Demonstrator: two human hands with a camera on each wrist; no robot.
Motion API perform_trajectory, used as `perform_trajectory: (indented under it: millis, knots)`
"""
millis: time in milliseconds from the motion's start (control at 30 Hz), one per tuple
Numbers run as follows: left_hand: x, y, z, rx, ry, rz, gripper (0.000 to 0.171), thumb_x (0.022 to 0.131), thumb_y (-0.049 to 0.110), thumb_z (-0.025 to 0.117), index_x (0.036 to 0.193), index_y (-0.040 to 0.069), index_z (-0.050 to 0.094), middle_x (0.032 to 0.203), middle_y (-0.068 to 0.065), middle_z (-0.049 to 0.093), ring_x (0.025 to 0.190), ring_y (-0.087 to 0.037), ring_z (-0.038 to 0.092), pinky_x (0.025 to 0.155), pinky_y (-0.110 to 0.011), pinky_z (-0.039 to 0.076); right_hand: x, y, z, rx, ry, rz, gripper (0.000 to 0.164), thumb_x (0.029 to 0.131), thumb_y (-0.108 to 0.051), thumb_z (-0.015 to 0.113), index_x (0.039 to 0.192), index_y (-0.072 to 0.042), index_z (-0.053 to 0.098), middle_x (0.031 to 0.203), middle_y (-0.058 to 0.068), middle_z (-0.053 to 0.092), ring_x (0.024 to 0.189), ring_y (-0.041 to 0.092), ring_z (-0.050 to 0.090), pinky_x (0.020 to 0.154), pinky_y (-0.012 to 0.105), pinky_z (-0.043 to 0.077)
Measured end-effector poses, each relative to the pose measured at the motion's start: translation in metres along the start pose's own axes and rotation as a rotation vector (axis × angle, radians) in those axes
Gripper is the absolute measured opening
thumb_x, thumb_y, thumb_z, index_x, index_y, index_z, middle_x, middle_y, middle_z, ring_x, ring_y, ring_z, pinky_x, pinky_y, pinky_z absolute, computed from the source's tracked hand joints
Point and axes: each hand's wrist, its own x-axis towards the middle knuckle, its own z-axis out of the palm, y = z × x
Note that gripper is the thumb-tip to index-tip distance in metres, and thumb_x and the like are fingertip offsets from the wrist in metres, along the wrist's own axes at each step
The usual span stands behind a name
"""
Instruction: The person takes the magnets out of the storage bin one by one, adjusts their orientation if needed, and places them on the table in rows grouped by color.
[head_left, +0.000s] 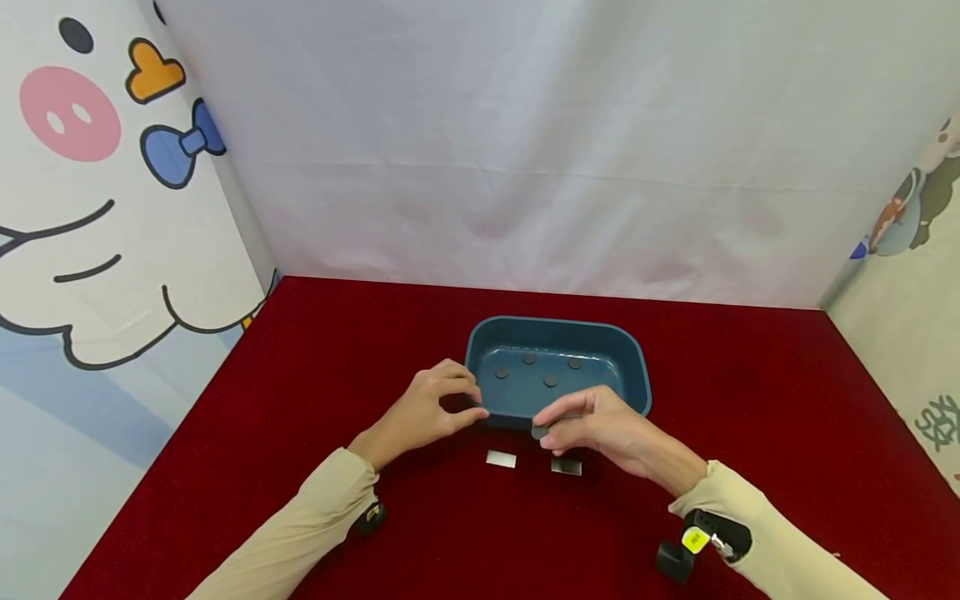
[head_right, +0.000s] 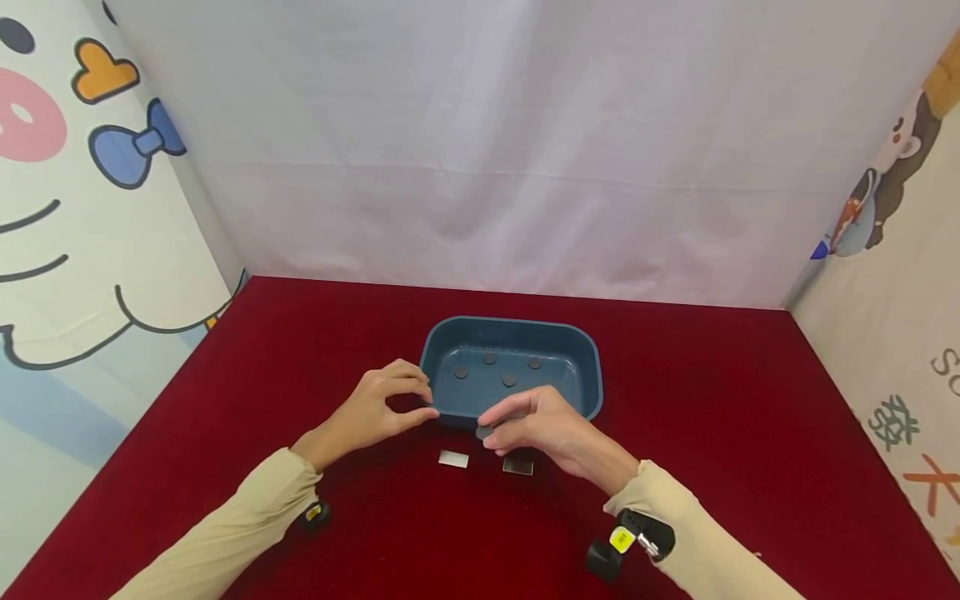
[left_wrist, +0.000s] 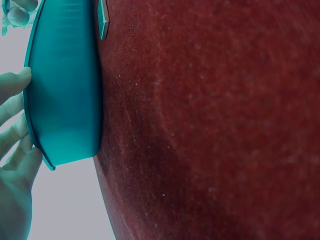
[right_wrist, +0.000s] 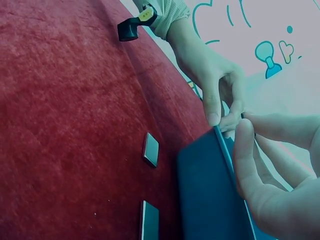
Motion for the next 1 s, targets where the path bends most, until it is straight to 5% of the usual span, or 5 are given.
perform_trajectory:
  millis: [1000]
  knots:
    - [0.001,0.001,0.0,0.0,-0.003,-0.011,0.013,0.078,0.02,0.079,0.083,0.011,0.071,0.093,0.001,0.062,0.092,-0.013,0.054,0.078,-0.029,0.049,0.004,0.018,0.029,0.079,-0.073,0.013,0.032,0.081,-0.001,0.069,0.11,0.013,0.063,0.086,0.009,0.07,0.075,0.018,0.065,0.074,0.034,0.053]
